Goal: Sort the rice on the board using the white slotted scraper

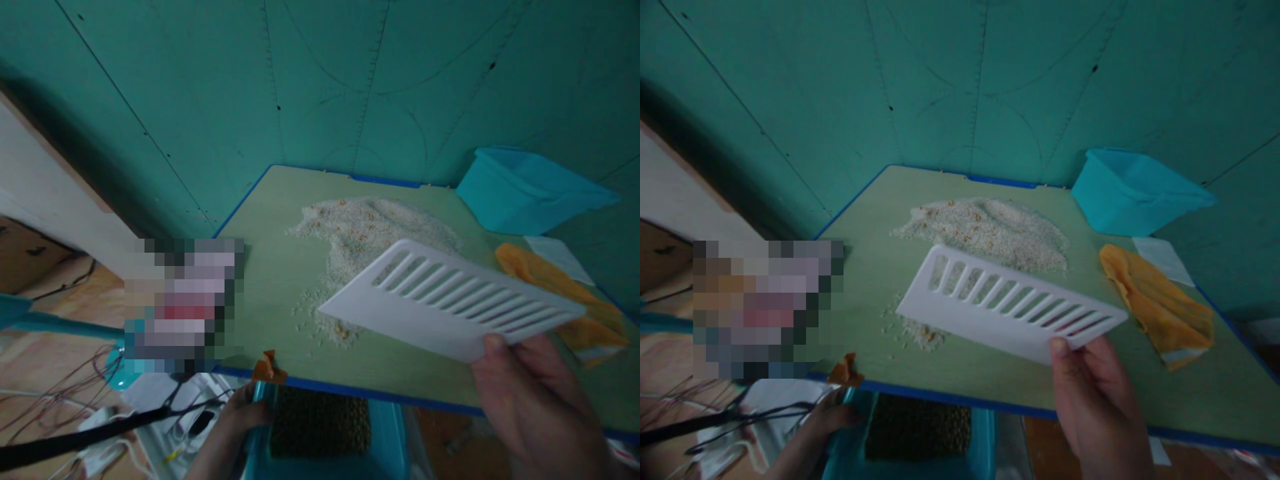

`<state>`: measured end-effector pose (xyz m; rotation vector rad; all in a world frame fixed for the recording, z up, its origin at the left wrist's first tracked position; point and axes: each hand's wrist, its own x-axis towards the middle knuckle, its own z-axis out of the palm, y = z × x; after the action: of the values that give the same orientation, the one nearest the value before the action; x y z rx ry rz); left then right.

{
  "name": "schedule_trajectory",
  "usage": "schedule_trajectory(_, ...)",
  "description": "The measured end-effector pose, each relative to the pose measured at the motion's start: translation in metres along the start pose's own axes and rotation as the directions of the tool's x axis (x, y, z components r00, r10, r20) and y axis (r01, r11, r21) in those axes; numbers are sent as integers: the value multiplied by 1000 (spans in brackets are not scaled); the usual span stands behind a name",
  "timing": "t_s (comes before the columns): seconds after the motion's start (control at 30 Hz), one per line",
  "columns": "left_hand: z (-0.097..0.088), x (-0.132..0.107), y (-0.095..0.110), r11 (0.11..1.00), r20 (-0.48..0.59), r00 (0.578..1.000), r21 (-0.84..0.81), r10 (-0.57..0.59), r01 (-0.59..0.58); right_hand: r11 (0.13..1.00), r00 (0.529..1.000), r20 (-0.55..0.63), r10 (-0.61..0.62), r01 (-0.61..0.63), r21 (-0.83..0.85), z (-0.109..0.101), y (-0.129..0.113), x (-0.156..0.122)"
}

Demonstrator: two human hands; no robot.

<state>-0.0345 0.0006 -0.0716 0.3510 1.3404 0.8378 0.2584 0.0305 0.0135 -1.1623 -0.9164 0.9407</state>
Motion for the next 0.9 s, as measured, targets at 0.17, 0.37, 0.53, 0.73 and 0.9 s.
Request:
schedule_trajectory(0.17, -9, 9, -1, 994, 24, 1000, 113, -8, 5, 991, 995, -89, -39, 26, -135, -22, -5, 10)
schedule_trajectory(0.37, 5, 5, 2, 980, 34, 999, 199, 22, -28, 952, 987, 46, -152, 159, -262, -43, -5, 17)
schedule_trajectory(0.53, 16, -5, 8, 979, 34, 998, 190, 61, -66, 966, 987, 122, -103, 129, -226, -41, 2, 13)
schedule_trajectory(0.73, 14, -12, 8, 987, 43, 998, 153, 35, -41, 965, 995, 98, -36, 60, -255, -39, 8, 8)
schedule_trajectory(0.9, 13, -14, 8, 993, 28, 999, 119, 26, -29, 966, 997, 73, -6, 25, -256, -40, 3, 1)
